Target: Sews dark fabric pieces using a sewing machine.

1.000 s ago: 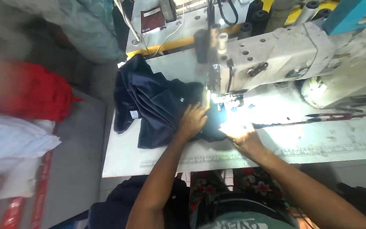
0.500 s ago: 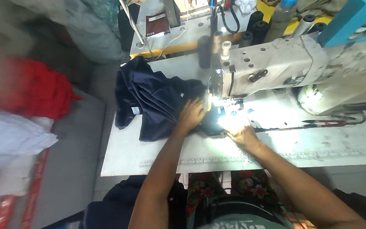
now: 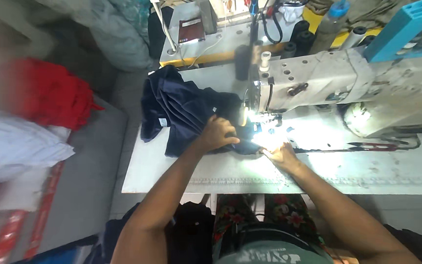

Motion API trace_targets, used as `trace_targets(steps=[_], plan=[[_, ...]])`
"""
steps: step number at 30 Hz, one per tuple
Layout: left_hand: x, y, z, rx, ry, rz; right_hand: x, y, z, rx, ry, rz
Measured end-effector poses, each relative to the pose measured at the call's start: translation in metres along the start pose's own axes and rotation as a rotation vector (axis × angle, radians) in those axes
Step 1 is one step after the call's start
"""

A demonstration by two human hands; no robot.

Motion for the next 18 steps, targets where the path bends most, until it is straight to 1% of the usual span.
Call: trace_targets(steps=[2,4,6,8,10,11,14,15,18], plan=[[-0.006,-0.001,0.017,0.042,-0.037,-0.025,0.0,0.0,0.0,0.001,0.022,-0.005],[-0.014,-0.008,0.042,0.096,-0.096,-0.014,0.001,0.0,0.002,-0.011,0.058,-0.028],[-0.015,-0.019,0.075,0.12,-0.163,0.009,0.001,-0.001,0.001,-0.084,0.062,-0.016],[0.001,-0.028,0.106,0.077,-0.185,-0.04,0.0,-0.007,-0.004,-0.181,0.017,0.012],[0.026,-0.033,0.126,-0.05,-0.277,-0.186,-0.003,-0.02,-0.013,-0.258,-0.04,0.033],[0.039,-0.034,0.131,-0.087,-0.34,-0.248,-0.004,-0.028,-0.018,-0.273,-0.055,0.038],[0.055,-0.029,0.132,-0.07,-0.441,-0.301,-0.007,-0.046,-0.025,-0.208,-0.05,0.036],[0.054,-0.026,0.129,-0.057,-0.438,-0.257,-0.008,-0.049,-0.026,-0.174,-0.042,0.036],[0.052,-0.014,0.104,-0.003,-0.317,0.106,-0.007,-0.049,-0.028,-0.132,-0.06,0.055]])
Point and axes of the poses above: each hand's wrist, its own y-axis towards the middle knuckle, its own x-axis out of the palm, z = x × y, the point moved 6 cm from there along y, towards the middle knuckle, and after that the axes turned 5 degrees about -y, right-handed, at the moved point
